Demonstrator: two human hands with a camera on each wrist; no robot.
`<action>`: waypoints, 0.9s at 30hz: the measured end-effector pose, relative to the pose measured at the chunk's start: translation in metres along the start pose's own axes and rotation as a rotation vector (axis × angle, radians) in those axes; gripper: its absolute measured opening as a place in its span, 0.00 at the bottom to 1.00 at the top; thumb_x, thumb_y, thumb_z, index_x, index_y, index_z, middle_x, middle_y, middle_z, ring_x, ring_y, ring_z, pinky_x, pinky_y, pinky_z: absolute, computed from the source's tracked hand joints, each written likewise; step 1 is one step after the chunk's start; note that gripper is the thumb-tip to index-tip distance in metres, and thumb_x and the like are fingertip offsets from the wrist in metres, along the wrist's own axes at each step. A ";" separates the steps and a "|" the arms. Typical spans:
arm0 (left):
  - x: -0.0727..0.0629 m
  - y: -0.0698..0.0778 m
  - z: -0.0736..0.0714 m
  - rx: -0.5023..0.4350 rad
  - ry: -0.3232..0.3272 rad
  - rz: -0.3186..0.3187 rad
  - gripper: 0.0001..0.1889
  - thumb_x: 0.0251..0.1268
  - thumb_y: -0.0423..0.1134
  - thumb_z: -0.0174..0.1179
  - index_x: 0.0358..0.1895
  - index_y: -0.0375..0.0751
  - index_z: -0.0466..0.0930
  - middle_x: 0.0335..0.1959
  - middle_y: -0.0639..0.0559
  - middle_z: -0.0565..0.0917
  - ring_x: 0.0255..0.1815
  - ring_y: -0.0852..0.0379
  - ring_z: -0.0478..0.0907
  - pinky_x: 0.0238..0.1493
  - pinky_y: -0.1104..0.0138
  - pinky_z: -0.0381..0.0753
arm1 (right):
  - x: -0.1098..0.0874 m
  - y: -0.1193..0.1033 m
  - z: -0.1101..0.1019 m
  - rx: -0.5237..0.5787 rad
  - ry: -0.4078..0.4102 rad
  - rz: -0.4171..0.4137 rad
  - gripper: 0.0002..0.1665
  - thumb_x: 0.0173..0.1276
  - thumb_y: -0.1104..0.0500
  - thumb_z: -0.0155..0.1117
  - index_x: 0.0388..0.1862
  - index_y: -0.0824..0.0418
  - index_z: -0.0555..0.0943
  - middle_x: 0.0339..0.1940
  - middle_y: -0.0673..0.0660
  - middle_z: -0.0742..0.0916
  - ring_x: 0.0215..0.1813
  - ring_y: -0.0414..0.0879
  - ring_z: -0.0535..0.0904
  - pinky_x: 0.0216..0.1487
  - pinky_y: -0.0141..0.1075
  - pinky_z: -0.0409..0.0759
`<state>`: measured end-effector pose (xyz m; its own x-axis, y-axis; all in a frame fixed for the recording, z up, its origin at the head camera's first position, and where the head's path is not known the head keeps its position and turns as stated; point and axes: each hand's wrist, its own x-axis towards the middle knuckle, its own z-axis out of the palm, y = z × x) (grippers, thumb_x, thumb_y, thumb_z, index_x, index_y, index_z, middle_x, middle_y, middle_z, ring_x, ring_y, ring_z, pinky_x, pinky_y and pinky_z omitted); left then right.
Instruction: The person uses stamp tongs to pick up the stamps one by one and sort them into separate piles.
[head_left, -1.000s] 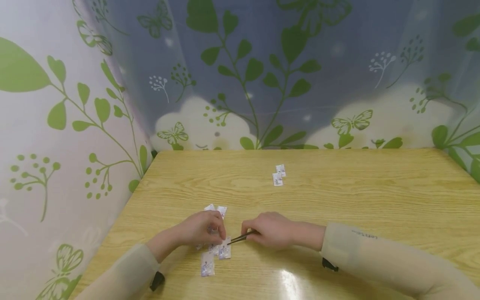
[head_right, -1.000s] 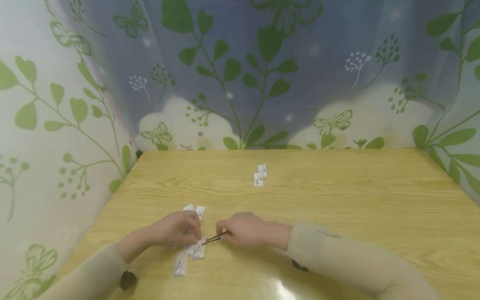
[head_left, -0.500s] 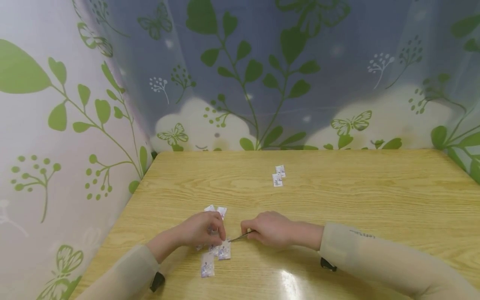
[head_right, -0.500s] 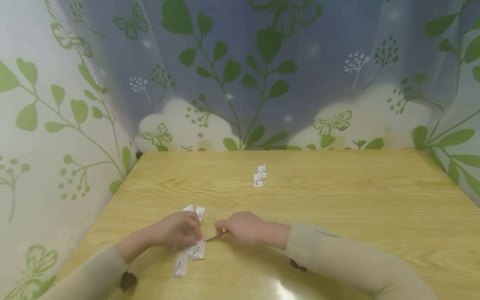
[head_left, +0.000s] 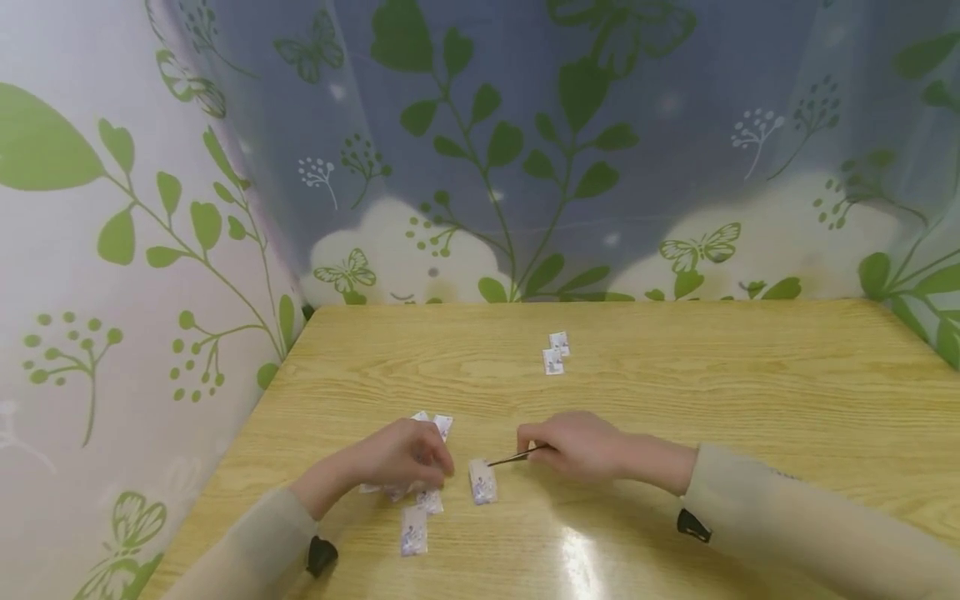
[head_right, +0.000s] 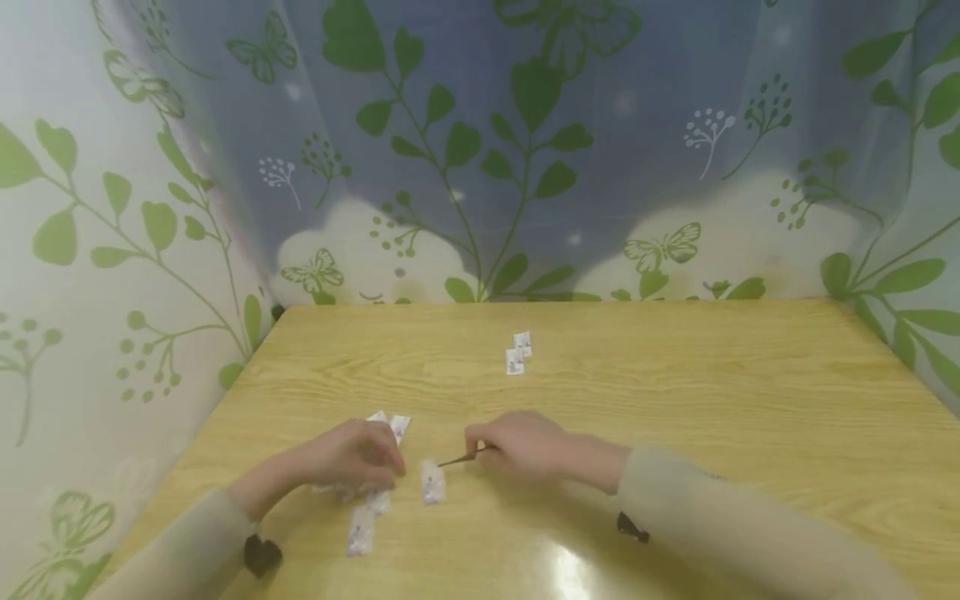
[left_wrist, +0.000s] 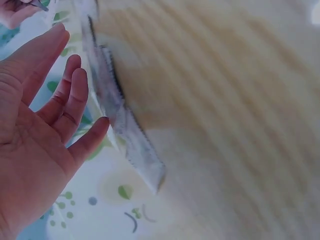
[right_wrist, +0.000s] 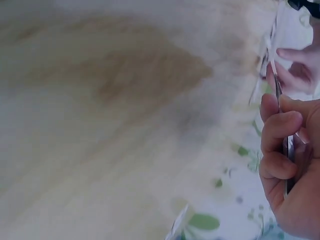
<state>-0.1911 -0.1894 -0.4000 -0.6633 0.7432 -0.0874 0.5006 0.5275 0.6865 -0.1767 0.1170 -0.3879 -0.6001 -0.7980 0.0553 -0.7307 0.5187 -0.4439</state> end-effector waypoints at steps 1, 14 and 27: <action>0.001 0.001 -0.002 0.004 0.002 -0.005 0.05 0.57 0.35 0.70 0.36 0.48 0.87 0.35 0.61 0.80 0.35 0.62 0.75 0.40 0.67 0.76 | -0.003 0.002 -0.004 0.006 0.003 0.010 0.03 0.72 0.60 0.59 0.40 0.51 0.79 0.23 0.43 0.79 0.23 0.35 0.65 0.26 0.31 0.65; 0.015 -0.019 -0.035 0.117 0.131 -0.042 0.06 0.59 0.33 0.67 0.38 0.45 0.86 0.36 0.58 0.81 0.38 0.57 0.76 0.39 0.63 0.76 | -0.043 0.043 -0.048 0.071 0.057 0.058 0.05 0.73 0.63 0.56 0.45 0.57 0.78 0.18 0.44 0.75 0.19 0.33 0.63 0.24 0.31 0.64; 0.020 -0.025 -0.028 0.147 0.083 -0.172 0.07 0.56 0.33 0.69 0.36 0.49 0.85 0.33 0.58 0.78 0.35 0.57 0.73 0.39 0.61 0.75 | -0.072 0.079 -0.063 0.242 0.000 0.223 0.09 0.76 0.60 0.53 0.51 0.60 0.77 0.23 0.53 0.79 0.12 0.45 0.70 0.24 0.37 0.76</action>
<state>-0.2323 -0.1992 -0.3981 -0.7863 0.6040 -0.1300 0.4479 0.7023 0.5533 -0.2122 0.2346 -0.3703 -0.7363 -0.6733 -0.0671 -0.4830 0.5923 -0.6449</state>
